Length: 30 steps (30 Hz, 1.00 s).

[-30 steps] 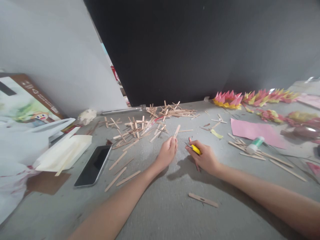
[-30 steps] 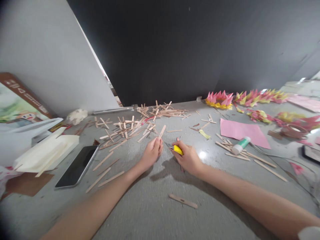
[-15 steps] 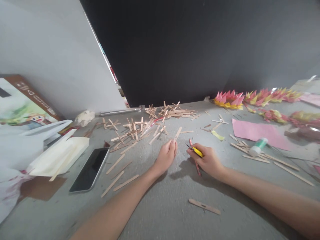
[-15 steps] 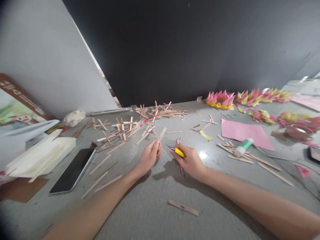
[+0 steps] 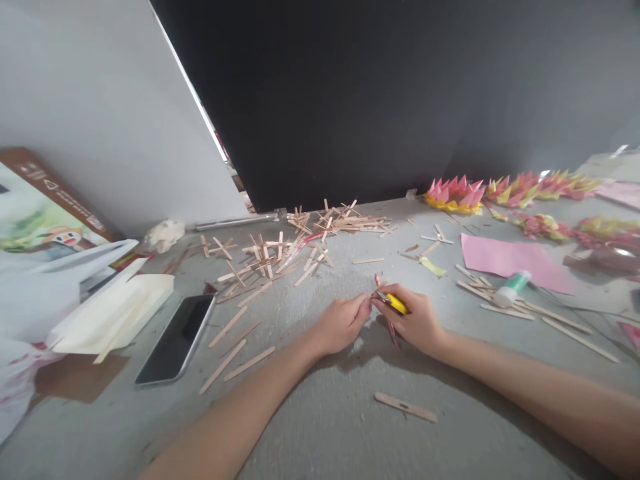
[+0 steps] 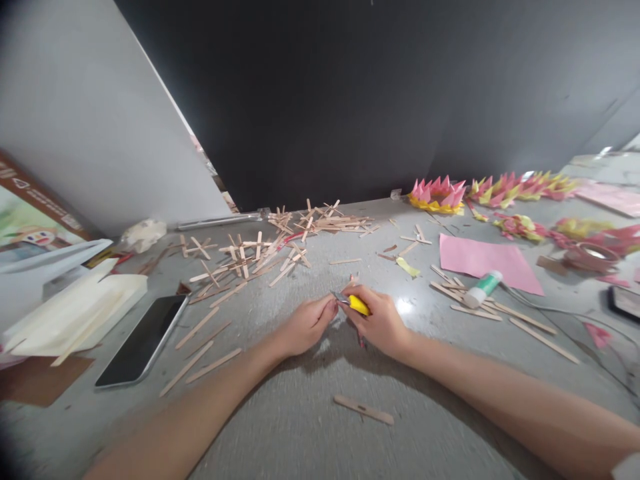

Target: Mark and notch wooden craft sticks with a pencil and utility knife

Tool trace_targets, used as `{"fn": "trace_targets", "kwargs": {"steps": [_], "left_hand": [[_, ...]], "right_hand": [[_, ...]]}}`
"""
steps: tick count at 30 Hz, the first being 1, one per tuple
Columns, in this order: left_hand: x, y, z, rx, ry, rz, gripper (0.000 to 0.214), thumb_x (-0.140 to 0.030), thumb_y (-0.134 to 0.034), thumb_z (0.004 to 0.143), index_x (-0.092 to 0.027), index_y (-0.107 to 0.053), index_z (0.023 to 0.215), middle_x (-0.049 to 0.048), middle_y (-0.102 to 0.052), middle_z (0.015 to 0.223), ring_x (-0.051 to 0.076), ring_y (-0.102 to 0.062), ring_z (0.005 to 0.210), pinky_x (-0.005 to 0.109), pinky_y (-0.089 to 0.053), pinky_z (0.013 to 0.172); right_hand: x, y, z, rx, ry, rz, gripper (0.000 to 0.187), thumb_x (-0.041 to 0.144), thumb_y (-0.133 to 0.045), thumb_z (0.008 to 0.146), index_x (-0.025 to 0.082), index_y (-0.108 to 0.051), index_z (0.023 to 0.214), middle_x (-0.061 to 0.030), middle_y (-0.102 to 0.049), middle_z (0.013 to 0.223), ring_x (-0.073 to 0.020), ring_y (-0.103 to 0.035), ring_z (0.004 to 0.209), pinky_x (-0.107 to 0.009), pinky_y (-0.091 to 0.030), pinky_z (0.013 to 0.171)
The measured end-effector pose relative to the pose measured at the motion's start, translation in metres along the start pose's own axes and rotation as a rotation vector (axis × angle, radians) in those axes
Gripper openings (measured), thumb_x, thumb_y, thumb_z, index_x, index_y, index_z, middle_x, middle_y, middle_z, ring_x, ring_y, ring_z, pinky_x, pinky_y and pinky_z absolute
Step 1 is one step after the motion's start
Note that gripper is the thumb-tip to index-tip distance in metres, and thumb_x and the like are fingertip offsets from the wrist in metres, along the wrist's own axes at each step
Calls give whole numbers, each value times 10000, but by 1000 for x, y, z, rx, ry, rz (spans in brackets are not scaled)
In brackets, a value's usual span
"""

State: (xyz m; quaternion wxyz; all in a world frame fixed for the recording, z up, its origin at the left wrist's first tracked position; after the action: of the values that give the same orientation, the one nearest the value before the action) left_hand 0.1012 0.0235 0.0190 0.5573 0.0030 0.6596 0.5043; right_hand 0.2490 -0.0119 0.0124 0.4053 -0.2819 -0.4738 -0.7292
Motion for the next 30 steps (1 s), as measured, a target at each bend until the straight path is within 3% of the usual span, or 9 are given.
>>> {"fn": "trace_targets", "kwargs": {"steps": [11,22,30], "left_hand": [[5,-4,-1,41,-25,156,454,-454,-226,1102,-217,-544,881,6,-556,702,182,-526,625,294,-333,622],[12,-10,-1,8,-101,224,540,-486,-174,1110,-206,-558,854,33,-599,723,193,-578,669,308,-377,662],[17,-13,0,-14,-133,253,581,-515,-150,1107,-205,-559,834,45,-624,736,197,-612,699,312,-410,685]], "right_hand": [[-9,-6,-4,92,-62,-70,214,389,-587,976,242,-662,1113,22,-676,627,-159,-642,491,-233,-467,481],[-2,-8,-1,206,-58,-222,194,281,-490,993,238,-584,1157,31,-667,624,-185,-660,523,-264,-490,603],[1,-11,1,240,-13,-227,157,269,-466,996,237,-546,1127,26,-665,664,-178,-653,533,-256,-466,595]]}}
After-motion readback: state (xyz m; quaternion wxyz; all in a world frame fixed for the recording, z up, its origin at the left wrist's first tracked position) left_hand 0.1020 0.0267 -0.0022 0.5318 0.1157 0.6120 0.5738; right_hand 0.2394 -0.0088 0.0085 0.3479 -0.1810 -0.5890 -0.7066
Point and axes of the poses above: each hand's wrist, its own z-axis towards the middle knuckle, its own y-axis out of the back of the hand, x = y × z, the point moved 7 cm from there along z, towards the middle knuckle
